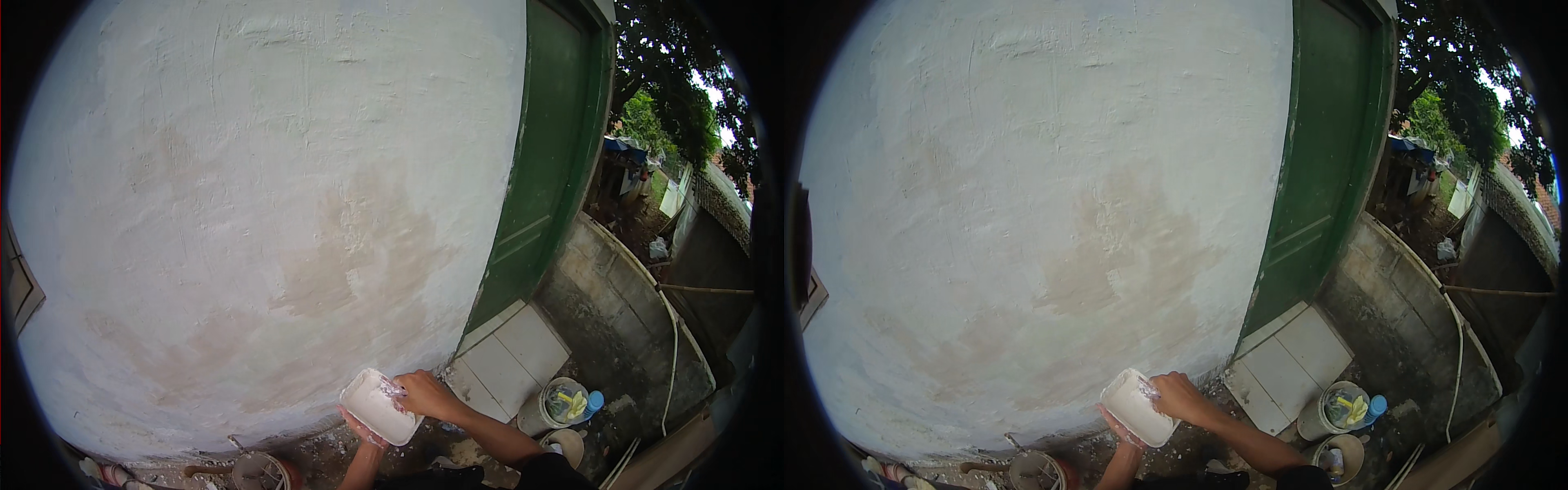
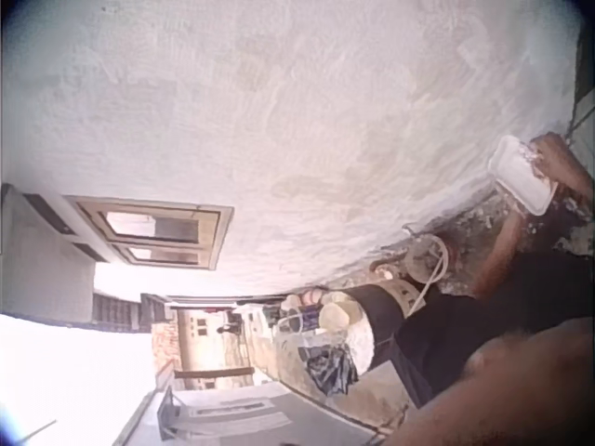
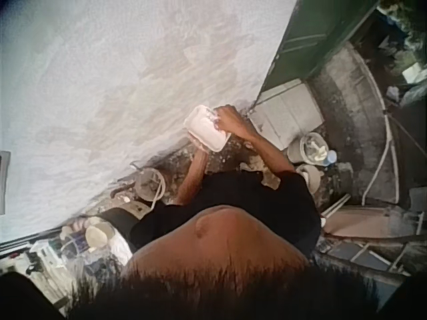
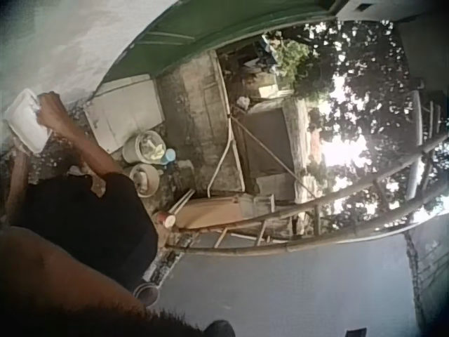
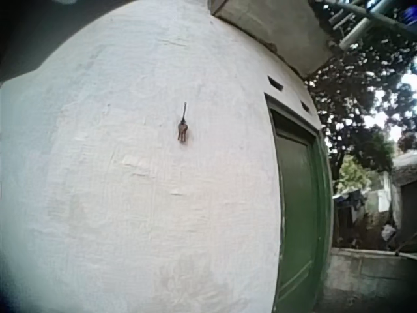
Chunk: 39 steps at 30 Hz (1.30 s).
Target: The person applies white wall filler from a container onto an exterior wall using a putty knife.
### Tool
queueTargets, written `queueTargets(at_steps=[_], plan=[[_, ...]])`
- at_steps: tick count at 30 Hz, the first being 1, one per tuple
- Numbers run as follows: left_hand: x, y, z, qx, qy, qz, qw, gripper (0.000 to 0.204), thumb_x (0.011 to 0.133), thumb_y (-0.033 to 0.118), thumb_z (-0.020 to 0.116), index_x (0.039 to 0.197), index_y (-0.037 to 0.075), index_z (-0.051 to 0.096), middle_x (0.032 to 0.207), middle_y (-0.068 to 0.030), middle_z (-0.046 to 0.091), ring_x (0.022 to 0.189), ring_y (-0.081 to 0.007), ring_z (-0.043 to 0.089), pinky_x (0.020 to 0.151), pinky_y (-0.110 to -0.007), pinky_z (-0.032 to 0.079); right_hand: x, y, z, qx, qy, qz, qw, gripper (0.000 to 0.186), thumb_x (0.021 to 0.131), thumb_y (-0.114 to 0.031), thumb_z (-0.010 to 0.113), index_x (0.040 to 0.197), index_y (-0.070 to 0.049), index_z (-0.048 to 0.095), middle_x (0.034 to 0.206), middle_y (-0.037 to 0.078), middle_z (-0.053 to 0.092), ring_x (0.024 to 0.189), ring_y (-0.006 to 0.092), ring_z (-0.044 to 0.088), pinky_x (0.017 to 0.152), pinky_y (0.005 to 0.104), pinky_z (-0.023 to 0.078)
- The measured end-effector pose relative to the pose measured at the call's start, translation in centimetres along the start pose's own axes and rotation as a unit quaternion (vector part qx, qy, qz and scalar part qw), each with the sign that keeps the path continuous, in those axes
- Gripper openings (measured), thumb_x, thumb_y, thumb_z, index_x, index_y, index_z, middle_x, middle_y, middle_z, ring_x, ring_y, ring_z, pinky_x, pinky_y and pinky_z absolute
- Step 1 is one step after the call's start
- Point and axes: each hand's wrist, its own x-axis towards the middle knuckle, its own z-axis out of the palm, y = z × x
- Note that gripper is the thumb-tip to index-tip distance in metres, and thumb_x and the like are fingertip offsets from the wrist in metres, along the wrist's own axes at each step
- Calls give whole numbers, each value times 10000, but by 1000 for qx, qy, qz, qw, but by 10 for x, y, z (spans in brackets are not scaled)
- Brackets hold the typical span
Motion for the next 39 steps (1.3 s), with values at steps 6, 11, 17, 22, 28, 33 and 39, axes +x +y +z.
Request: queueTargets(at_steps=[6,11,17,22,28,33,39], plan=[[18,-19,-6,11,7,13,1000,924,817,836,282,1416,147,431,1390,-123,505,1222,-373,515,1034,-544,414,15,23,-21,-27,5,-18,999,261,728,-189,680,856,38,675,799,256,657,801,427,650,743,465,517],[26,-24,-6,48,49,34,997,965,798,856,282,1413,128,431,1385,-143,505,1215,-379,518,1021,-553,423,33,34,-41,-26,-20,-28,999,247,707,-181,690,852,19,682,788,255,651,789,432,643,730,464,511],[35,-19,-6,23,46,50,997,979,795,860,275,1418,119,420,1378,-154,506,1216,-381,519,1015,-565,428,54,27,-54,3,-47,-69,997,232,713,-198,705,839,-5,682,775,234,652,789,427,639,701,456,506],[34,-7,22,69,51,65,994,999,792,868,234,1439,125,394,1400,-162,483,1214,-384,526,1008,-560,439,73,29,-49,-68,-50,-118,989,255,710,-230,724,839,-12,691,762,226,652,772,415,642,694,448,507],[25,4,40,71,66,67,993,999,789,868,254,1438,122,395,1393,-161,490,1221,-373,524,1025,-551,428,77,-4,-71,-27,-39,-139,989,257,710,-235,729,846,-19,701,741,229,649,741,408,642,666,445,506],[24,13,46,59,56,60,995,1032,765,888,273,1434,111,394,1382,-162,500,1207,-366,541,1015,-541,447,84,-15,-71,-24,-68,-166,984,256,704,-235,742,839,-22,701,729,227,645,719,405,642,650,442,501],[29,23,45,42,33,74,996,1005,783,873,264,1435,119,394,1380,-154,505,1196,-358,553,1013,-529,453,92,-18,-68,-57,-57,-191,978,251,700,-242,754,814,-26,697,706,219,639,700,406,637,645,445,498]])
